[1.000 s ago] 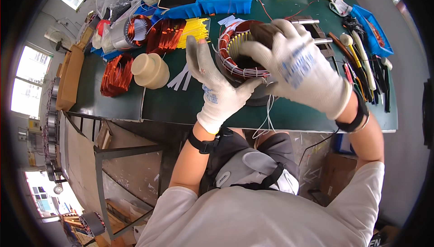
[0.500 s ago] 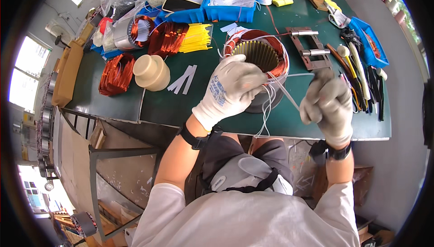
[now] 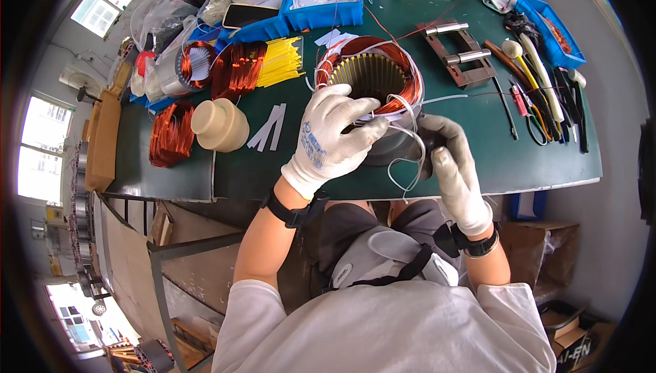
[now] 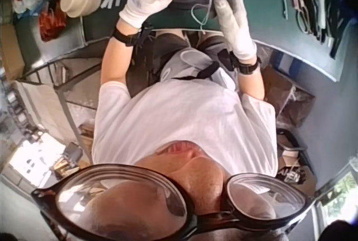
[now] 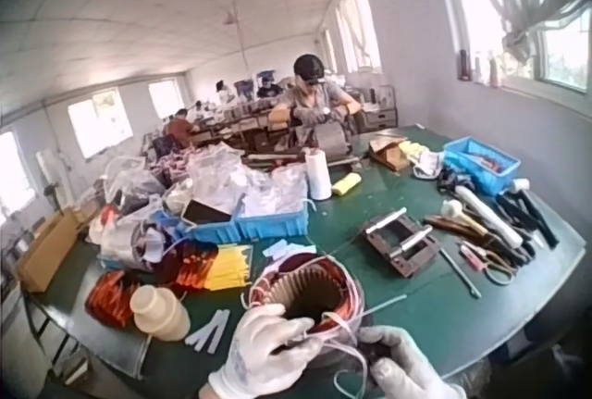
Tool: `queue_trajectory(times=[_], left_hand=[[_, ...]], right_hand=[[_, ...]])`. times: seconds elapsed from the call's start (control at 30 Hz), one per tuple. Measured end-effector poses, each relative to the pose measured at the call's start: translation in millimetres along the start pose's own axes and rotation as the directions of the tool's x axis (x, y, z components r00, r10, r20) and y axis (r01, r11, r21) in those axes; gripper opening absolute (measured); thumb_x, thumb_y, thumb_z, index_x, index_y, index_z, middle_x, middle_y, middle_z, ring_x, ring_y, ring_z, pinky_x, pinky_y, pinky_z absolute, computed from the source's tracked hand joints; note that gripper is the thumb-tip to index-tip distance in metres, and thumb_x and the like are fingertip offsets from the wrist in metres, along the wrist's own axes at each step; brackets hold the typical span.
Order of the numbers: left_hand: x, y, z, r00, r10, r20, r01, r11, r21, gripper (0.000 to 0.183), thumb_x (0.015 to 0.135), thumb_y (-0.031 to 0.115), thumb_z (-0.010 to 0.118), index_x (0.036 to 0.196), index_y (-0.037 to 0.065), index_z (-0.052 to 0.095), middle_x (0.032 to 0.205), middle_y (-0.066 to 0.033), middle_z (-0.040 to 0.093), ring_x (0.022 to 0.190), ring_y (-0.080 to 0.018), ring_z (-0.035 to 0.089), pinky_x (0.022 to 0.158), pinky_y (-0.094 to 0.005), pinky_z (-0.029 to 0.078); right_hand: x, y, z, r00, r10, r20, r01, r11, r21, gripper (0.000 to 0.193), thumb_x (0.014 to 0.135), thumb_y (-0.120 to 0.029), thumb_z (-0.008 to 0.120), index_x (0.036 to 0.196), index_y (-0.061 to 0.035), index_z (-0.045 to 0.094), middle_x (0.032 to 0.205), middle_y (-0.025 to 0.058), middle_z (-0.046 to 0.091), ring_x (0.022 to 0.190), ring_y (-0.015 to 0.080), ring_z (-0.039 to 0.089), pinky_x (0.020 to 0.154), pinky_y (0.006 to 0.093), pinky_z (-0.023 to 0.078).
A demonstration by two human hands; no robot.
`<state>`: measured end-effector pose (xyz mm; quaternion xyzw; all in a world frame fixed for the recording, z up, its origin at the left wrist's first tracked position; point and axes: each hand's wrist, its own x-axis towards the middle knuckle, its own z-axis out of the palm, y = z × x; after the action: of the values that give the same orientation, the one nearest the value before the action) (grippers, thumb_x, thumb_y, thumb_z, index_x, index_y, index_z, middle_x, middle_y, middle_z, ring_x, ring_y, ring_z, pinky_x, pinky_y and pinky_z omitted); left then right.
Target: Manually winding and organizing copper coils within a motor stator housing using hands and small tools.
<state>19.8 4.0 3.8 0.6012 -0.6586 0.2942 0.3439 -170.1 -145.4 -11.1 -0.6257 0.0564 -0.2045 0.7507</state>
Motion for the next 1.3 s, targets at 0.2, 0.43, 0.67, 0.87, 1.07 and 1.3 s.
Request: queue_trajectory(times=[0.2, 0.43, 0.67, 0.87, 1.07, 1.3], left_hand=[[-0.5, 5.6, -0.4, 0.963, -0.269, 0.022, 0.27, 0.953, -0.141, 0.038, 0.075, 0.008, 0.082, 0.108, 0.008, 0.066, 0.101, -0.0045, 0.072, 0.105, -0.0298, 0.061, 0.096, -0.0435, 0.045], [-4.3, 5.1, 0.2, 0.978, -0.207, 0.021, 0.208, 0.976, -0.067, 0.057, 0.076, 0.009, 0.084, 0.125, 0.004, 0.056, 0.112, -0.0061, 0.073, 0.112, -0.0305, 0.057, 0.1, -0.0427, 0.043], [-5.9, 5.1, 2.9, 0.962, -0.271, -0.017, 0.267, 0.954, -0.138, 0.046, 0.077, 0.014, 0.081, 0.118, 0.008, 0.061, 0.111, -0.0061, 0.072, 0.102, -0.0314, 0.063, 0.096, -0.0456, 0.044], [-6.1, 3.1, 2.0, 0.971, -0.238, 0.02, 0.239, 0.967, -0.092, 0.046, 0.077, 0.016, 0.081, 0.119, 0.009, 0.062, 0.115, -0.0039, 0.072, 0.103, -0.0303, 0.063, 0.098, -0.0447, 0.044], [-4.5, 1.5, 0.5, 0.975, -0.223, 0.021, 0.224, 0.97, -0.092, 0.044, 0.077, 0.016, 0.081, 0.117, 0.01, 0.063, 0.117, -0.0039, 0.071, 0.102, -0.0315, 0.062, 0.097, -0.0441, 0.044], [-3.0, 0.6, 0.4, 0.98, -0.197, 0.019, 0.198, 0.972, -0.126, 0.042, 0.076, 0.012, 0.081, 0.115, 0.011, 0.065, 0.11, -0.0051, 0.072, 0.099, -0.031, 0.062, 0.095, -0.0448, 0.046]], right_hand=[[-1.5, 9.2, -1.5, 0.96, -0.265, 0.091, 0.268, 0.773, -0.576, 0.049, 0.098, -0.011, 0.057, 0.14, 0.0062, 0.041, 0.112, 0.0199, 0.061, 0.097, 0.0269, 0.062, 0.088, 0.0353, 0.049], [4.8, 9.0, 11.5, 0.964, -0.257, -0.069, 0.212, 0.9, -0.382, 0.044, 0.096, -0.007, 0.06, 0.135, 0.0059, 0.046, 0.111, 0.0195, 0.061, 0.096, 0.0266, 0.061, 0.088, 0.0362, 0.049], [-68.9, -11.5, -61.0, 0.941, 0.06, -0.334, 0.203, 0.691, 0.694, 0.02, 0.099, -0.031, 0.064, 0.102, -0.011, 0.061, 0.078, -0.0046, 0.051, 0.066, 0.0135, 0.047, 0.071, 0.0326, 0.047], [-262.1, 116.0, -209.3, 0.67, 0.549, -0.5, -0.013, 0.681, 0.732, 0.024, 0.102, -0.015, 0.055, 0.126, -0.0112, 0.061, 0.092, -0.0019, 0.055, 0.068, 0.0074, 0.045, 0.064, 0.0212, 0.044], [-432.6, 119.4, -287.1, -0.225, 0.654, -0.722, -0.081, 0.726, 0.683, 0.015, 0.102, -0.017, 0.052, 0.115, -0.013, 0.059, 0.069, -0.0079, 0.041, 0.049, 0.0053, 0.032, 0.046, 0.0188, 0.033], [-188.5, 39.5, -148.5, 0.801, 0.402, -0.444, -0.532, 0.818, -0.218, 0.012, 0.095, -0.017, 0.066, 0.099, -0.0058, 0.063, 0.072, -0.0077, 0.053, 0.053, 0.0019, 0.04, 0.049, 0.0191, 0.032]])
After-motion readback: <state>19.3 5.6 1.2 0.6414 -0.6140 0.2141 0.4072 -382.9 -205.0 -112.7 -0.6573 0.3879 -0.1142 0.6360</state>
